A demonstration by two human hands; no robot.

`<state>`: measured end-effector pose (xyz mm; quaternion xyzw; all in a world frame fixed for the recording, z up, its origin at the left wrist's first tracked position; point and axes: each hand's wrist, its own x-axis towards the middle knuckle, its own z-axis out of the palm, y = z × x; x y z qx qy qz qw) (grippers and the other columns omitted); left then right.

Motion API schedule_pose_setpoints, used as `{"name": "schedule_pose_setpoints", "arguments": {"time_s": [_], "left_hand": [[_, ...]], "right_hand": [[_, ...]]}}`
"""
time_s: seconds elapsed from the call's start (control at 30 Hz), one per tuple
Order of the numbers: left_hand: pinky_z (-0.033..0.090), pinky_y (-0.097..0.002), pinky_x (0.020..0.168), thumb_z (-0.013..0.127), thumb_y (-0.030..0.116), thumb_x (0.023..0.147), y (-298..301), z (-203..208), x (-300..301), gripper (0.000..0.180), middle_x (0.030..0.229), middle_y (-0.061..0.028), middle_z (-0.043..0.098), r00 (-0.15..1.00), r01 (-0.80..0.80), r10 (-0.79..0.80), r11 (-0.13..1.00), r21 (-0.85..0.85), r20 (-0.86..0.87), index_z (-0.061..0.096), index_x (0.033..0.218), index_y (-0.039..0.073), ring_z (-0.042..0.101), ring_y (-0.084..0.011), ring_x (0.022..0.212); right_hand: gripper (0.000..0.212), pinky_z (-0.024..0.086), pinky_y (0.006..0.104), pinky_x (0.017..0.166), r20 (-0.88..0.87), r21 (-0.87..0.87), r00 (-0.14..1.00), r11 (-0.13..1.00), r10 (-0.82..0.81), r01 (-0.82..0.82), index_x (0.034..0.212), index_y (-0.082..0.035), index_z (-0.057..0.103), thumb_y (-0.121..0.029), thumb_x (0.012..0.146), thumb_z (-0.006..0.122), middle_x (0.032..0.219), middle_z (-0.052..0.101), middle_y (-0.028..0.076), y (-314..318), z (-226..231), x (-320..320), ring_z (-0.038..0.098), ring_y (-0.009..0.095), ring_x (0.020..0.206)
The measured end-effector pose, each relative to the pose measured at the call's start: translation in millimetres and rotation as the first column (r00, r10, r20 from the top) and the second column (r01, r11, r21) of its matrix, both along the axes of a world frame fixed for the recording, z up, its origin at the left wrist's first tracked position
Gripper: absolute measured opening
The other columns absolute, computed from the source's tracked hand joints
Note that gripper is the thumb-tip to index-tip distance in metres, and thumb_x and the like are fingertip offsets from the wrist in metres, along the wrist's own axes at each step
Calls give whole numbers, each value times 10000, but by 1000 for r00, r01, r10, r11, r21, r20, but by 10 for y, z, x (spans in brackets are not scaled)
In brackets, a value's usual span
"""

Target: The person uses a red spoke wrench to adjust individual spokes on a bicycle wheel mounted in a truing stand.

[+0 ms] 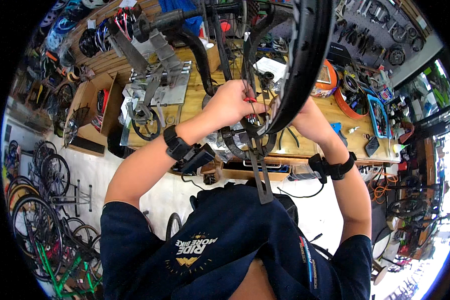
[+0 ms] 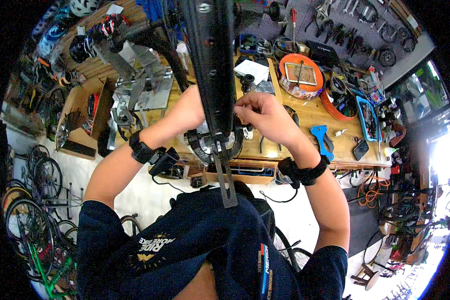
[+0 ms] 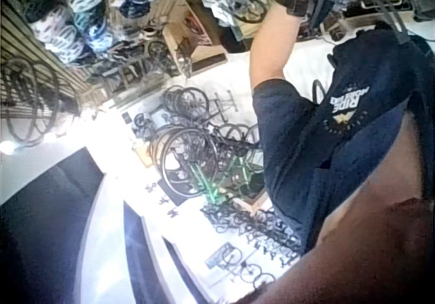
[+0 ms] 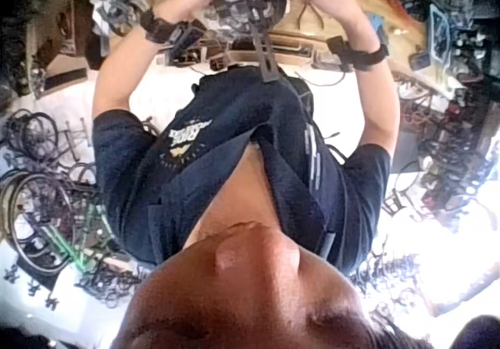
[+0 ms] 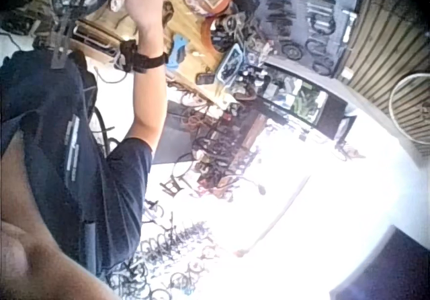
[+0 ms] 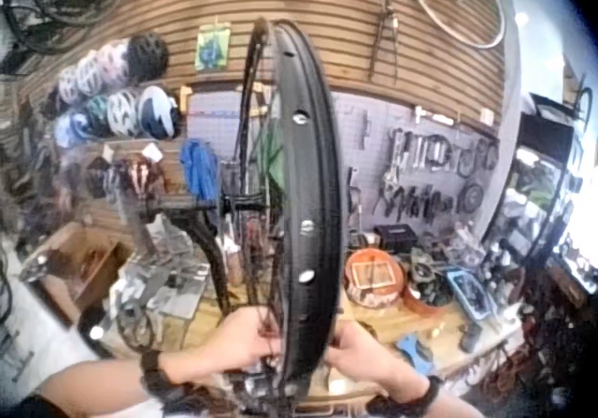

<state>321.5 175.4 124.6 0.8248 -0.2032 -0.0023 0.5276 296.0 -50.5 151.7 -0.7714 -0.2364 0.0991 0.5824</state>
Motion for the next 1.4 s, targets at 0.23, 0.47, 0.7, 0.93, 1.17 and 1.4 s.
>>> {"name": "schedule_pose_setpoints", "arguments": {"time_s": [0.23,0.47,0.7,0.93,1.17,1.4], "left_hand": [[450,-373,583,704,520,861,101,49,-84,571,602,-126,572,988,82,-56,979,187,-143,645,710,-27,513,-216,546],[425,-310,557,694,380,908,181,30,-103,411,610,-45,585,993,118,-115,989,86,-32,689,798,-15,503,-123,565],[437,-256,587,667,180,927,198,145,-376,205,738,-11,631,990,33,-37,999,-33,-135,676,943,-24,528,-76,634],[496,-270,721,616,149,965,245,258,-821,253,955,-60,671,981,-153,116,958,-242,-158,610,1133,-40,605,-104,825],[459,-291,870,588,210,986,124,745,-1490,309,1104,-56,631,916,-395,392,918,20,83,581,1203,-10,582,-144,991],[236,-404,1176,455,526,999,-11,1241,-1290,811,1531,-198,359,770,-212,212,975,-72,601,251,1503,-77,359,-302,1422]], "right_hand": [[223,466,251,637,-77,-236,996,971,-54,35,1008,31,648,-183,944,649,795,640,27,-115,100,-58,572,86,700],[239,496,273,722,-72,-151,997,988,-27,16,1041,32,652,-187,943,652,875,673,62,-149,-72,-80,603,118,784],[204,496,314,704,149,-67,965,976,214,-206,1074,37,637,-123,949,618,839,670,92,263,-77,129,603,162,752],[152,532,268,542,-208,18,949,971,236,-238,982,39,621,-110,960,599,751,655,77,362,-20,329,660,144,623],[233,511,297,540,496,-14,868,1000,-13,23,1011,39,609,-189,969,585,730,648,93,361,90,477,645,143,606],[262,462,255,536,-77,210,996,978,35,-18,893,1,587,-220,1024,537,761,624,48,125,157,649,583,103,610]]}}
